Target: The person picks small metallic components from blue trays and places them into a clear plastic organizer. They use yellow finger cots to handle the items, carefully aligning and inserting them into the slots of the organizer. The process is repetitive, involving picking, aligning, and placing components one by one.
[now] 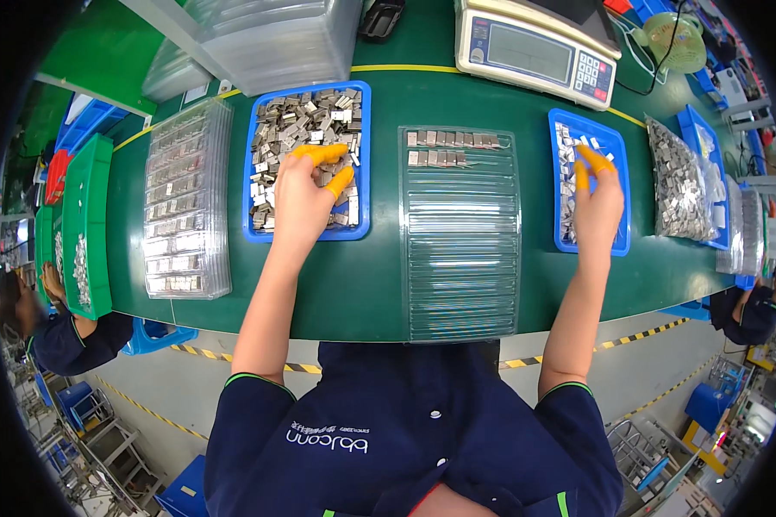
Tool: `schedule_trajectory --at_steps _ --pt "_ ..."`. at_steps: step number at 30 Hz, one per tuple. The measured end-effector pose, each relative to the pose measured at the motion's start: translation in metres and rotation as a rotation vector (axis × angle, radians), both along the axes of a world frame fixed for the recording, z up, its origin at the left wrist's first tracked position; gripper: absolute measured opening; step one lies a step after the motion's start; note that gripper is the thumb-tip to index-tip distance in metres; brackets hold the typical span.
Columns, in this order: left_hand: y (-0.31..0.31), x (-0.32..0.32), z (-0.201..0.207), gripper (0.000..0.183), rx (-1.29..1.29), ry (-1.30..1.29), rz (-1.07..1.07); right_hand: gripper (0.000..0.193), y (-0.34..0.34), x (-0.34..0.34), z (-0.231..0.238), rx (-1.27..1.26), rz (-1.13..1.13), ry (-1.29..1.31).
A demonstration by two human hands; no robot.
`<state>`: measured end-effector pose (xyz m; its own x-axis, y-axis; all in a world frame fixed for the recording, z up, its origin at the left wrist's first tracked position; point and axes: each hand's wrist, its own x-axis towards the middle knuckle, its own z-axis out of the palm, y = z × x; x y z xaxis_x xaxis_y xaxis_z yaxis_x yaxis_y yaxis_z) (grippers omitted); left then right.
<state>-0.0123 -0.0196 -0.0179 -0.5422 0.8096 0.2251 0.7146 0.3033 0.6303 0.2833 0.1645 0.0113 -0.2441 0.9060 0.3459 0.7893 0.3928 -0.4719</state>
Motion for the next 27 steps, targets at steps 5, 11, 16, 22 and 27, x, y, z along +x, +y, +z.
schedule_trajectory --at_steps 5,11,16,22,27 --pt "0.014 0.005 -0.008 0.027 -0.015 0.139 0.059 0.036 0.011 0.037 -0.038 -0.227 0.083 -0.021" --pt "0.016 0.012 -0.002 0.017 -0.01 -0.03 0.133 0.026 0.015 0.033 -0.041 -0.308 -0.075 0.125" --pt "0.01 0.01 0.002 0.015 0.28 -0.652 0.182 0.024 0.01 0.029 -0.033 -0.285 -0.186 0.196" --pt "0.003 0.027 0.015 0.023 0.405 -1.053 0.121 0.019 0.019 0.04 -0.05 -0.157 -0.249 0.273" --pt "-0.004 0.039 0.019 0.024 0.368 -1.174 0.006 0.018 0.016 0.037 -0.034 -0.109 -0.27 0.338"
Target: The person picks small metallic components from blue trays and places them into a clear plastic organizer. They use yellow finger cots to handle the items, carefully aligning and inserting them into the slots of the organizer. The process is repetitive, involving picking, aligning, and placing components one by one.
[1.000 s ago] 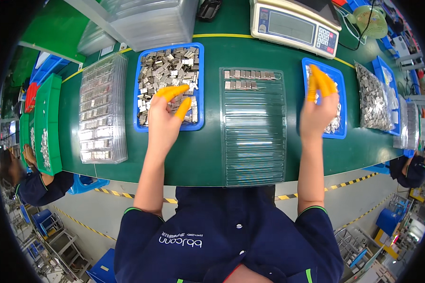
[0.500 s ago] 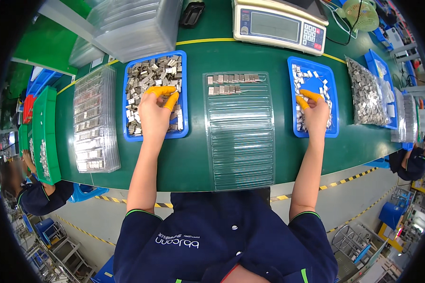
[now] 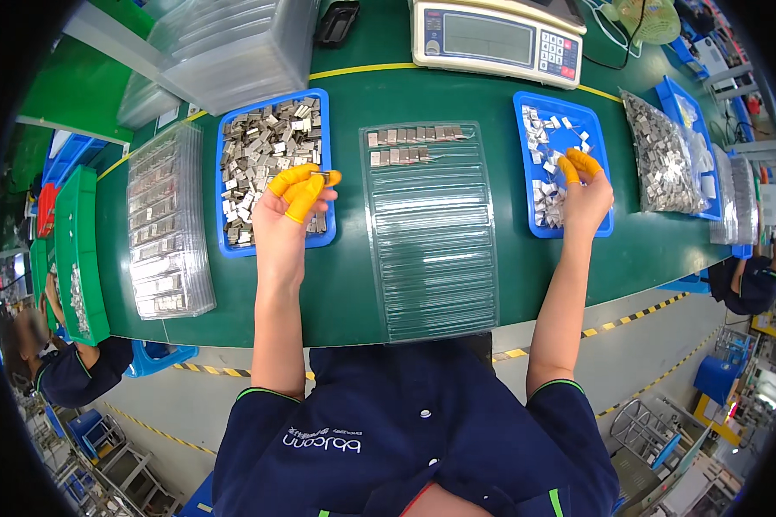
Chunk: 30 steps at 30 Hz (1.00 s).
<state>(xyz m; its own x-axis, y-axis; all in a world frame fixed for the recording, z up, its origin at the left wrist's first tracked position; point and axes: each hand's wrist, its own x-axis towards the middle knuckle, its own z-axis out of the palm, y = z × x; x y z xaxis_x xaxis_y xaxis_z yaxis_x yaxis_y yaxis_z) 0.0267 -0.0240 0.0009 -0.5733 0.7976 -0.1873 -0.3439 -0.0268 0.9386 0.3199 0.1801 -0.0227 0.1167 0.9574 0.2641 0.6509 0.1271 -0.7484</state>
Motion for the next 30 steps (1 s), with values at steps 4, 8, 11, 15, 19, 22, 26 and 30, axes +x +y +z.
schedule_trajectory --at_steps 4,8,11,15,19,22,26,30 --pt "0.0 0.015 0.007 0.024 -0.014 -0.084 -0.021 0.02 0.0 0.01 0.0 0.1 -0.03 -0.009" --pt "0.0 0.027 0.009 0.029 0.006 -0.12 -0.085 0.022 -0.003 0.016 0.001 0.132 -0.005 0.001" --pt "-0.001 0.032 0.01 0.028 -0.014 -0.153 -0.133 0.022 -0.015 0.012 0.012 0.141 0.074 0.058" --pt "-0.003 0.035 0.003 0.028 -0.011 -0.12 -0.232 0.023 -0.047 -0.012 0.04 -0.115 0.242 0.395" --pt "-0.002 0.05 0.006 0.029 0.024 -0.146 -0.221 0.024 -0.082 -0.042 0.05 -0.411 0.408 0.776" --pt "0.0 0.056 0.006 0.028 0.028 -0.113 -0.214 0.026 -0.098 -0.054 0.05 -0.532 0.614 0.844" --pt "0.001 0.059 0.01 0.028 0.0 -0.097 -0.245 0.024 -0.108 -0.064 0.042 -0.634 0.658 0.905" --pt "0.0 0.06 0.001 0.027 0.004 -0.041 -0.248 0.023 -0.113 -0.074 0.043 -0.624 0.657 0.895"
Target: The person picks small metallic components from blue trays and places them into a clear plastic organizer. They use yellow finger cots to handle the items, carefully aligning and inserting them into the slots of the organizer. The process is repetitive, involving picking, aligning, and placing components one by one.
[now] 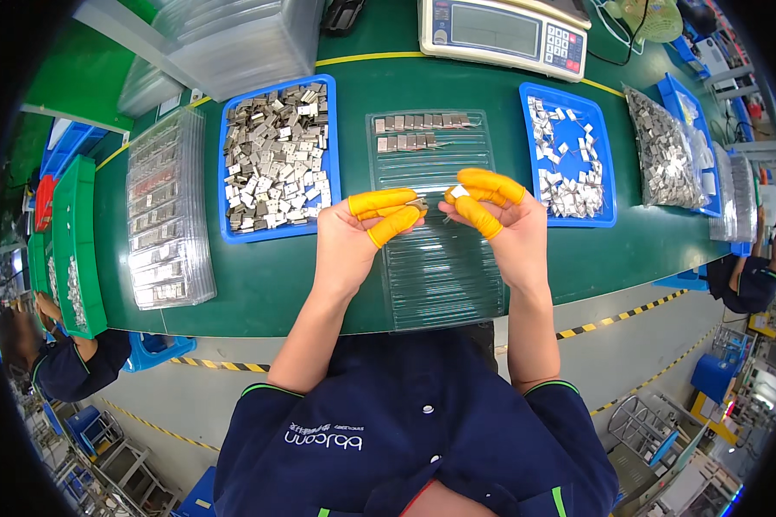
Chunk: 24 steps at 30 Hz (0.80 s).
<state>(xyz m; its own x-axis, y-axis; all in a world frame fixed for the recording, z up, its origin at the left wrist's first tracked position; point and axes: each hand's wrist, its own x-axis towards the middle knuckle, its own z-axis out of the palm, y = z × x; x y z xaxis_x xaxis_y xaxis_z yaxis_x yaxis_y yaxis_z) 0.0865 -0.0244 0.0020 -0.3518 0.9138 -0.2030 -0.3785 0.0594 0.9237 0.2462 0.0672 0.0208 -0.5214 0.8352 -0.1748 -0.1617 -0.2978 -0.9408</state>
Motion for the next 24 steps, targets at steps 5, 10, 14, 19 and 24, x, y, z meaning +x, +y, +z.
schedule_trajectory --at_steps 5,10,14,19,24 --pt "0.0 0.002 0.001 0.025 -0.017 0.007 0.008 0.025 -0.002 -0.002 -0.006 0.066 0.05 -0.059" --pt "-0.001 0.003 0.0 0.024 -0.042 0.039 -0.009 0.02 -0.011 -0.003 -0.006 0.169 0.002 -0.16" --pt "-0.002 0.003 -0.002 0.023 -0.036 0.075 -0.016 0.022 -0.013 -0.004 -0.001 0.405 -0.014 -0.314" --pt "-0.003 -0.001 0.003 0.023 -0.023 0.066 -0.081 0.023 -0.01 0.001 -0.006 0.293 0.074 -0.196" --pt "-0.006 0.0 0.012 0.021 -0.009 0.059 -0.129 0.022 0.001 0.007 -0.018 -0.142 0.244 0.001"
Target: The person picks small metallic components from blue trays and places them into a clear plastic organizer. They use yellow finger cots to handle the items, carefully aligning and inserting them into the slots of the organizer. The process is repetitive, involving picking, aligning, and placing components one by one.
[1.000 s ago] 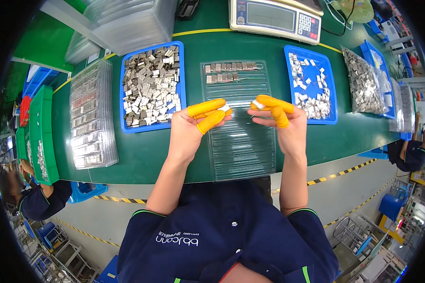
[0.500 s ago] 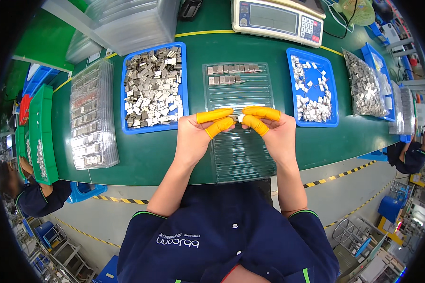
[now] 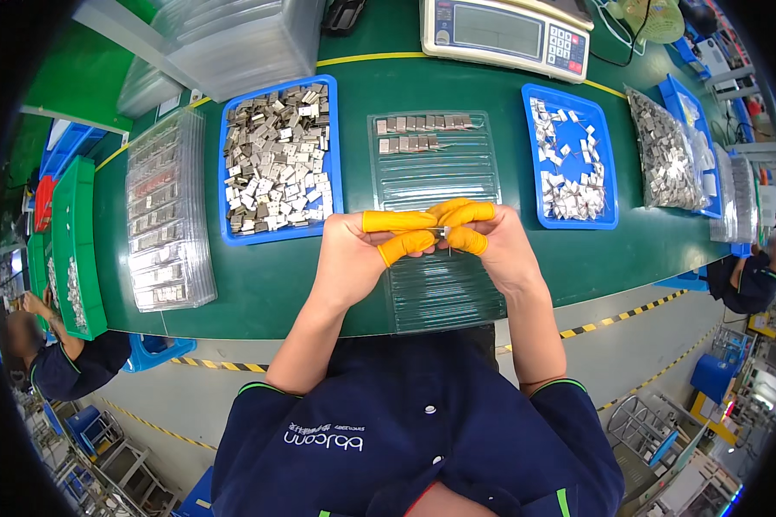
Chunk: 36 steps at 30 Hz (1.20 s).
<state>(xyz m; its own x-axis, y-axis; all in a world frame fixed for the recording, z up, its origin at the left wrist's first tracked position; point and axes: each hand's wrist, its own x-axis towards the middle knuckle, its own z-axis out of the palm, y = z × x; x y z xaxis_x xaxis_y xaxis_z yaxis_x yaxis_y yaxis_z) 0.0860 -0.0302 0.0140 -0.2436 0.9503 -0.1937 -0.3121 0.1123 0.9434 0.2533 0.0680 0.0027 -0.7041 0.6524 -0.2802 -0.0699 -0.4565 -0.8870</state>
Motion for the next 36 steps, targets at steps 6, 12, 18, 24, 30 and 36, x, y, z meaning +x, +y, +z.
schedule_trajectory --at_steps 6,12,18,24,30,36 --pt "-0.002 -0.001 0.004 0.019 -0.008 0.01 -0.011 0.02 -0.004 -0.003 0.003 -0.082 -0.01 0.005" --pt "0.002 0.001 0.003 0.022 0.004 -0.058 0.022 0.016 -0.015 -0.011 0.008 0.104 -0.134 -0.018" --pt "0.011 0.014 -0.01 0.02 0.073 -0.04 0.171 0.016 -0.013 -0.015 0.007 0.662 -0.272 -0.142" --pt "0.006 0.009 -0.02 0.016 0.05 0.12 -0.02 0.023 -0.013 -0.018 0.007 1.199 -0.267 -0.243" --pt "0.007 0.006 -0.02 0.015 0.065 0.002 -0.076 0.027 -0.014 -0.014 0.011 0.974 -0.133 -0.213" --pt "0.005 -0.004 -0.02 0.015 0.196 -0.078 -0.102 0.03 0.015 -0.004 0.011 1.056 -0.189 -0.196"
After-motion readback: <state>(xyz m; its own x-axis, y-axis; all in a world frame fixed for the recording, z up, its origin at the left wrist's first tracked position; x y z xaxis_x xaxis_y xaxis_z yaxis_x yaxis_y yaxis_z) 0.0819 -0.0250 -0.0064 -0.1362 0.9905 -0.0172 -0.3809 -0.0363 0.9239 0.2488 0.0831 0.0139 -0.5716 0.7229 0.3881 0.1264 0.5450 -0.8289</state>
